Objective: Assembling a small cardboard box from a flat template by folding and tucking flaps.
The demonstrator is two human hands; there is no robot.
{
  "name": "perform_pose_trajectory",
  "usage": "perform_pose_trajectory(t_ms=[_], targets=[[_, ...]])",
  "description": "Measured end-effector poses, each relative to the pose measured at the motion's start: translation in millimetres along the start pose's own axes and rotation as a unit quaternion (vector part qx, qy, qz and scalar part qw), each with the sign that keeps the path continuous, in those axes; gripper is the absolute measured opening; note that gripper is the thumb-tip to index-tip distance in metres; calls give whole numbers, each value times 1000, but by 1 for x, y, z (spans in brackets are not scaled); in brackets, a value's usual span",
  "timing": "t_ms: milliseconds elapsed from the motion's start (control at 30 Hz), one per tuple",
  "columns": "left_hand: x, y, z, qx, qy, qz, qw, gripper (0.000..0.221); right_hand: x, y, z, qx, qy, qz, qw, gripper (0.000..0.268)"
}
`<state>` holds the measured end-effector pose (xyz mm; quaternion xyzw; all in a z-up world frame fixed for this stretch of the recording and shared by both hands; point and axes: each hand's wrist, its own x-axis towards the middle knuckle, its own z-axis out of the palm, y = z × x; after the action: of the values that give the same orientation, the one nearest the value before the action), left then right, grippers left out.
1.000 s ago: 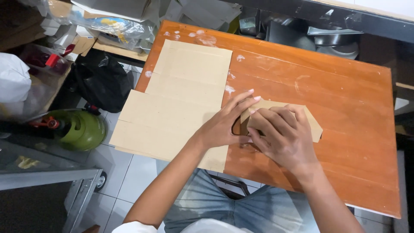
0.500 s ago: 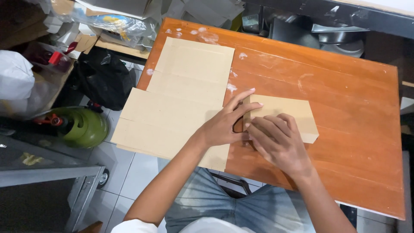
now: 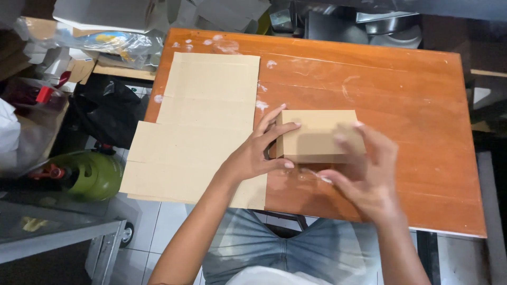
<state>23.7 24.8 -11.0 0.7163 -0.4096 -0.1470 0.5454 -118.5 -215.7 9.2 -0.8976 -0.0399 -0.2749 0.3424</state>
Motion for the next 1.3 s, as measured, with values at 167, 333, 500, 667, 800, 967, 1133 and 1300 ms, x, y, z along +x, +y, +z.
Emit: perform_pose_trajectory(t_ms=[167,333,500,667,800,967,1133,1300], targets=[[0,-5,4,6,-3,19,1000,75,-38,49,0,165,119,152,967,65],[2,-3,10,18,21,6,1000,88,-59,66,29,290,175,250,907,29],[3,0,10,43,61,3,997,89,-43,47,31,127,205,162,957,16],[4,-3,11,36,76,7,996,88,-31,26,23,87,204,130,966,12],[2,-3,11,20,83,12,996,86,-31,29,19,57,176,87,979,16],[2,2,7,-4,73,11,997,81,-38,54,23,107,168,140,970,15],[1,5,6,-3,64,8,998,76,-47,70,24,180,186,210,943,17],[3,8,5,-7,46,4,999,82,-37,61,19,177,134,129,966,10]])
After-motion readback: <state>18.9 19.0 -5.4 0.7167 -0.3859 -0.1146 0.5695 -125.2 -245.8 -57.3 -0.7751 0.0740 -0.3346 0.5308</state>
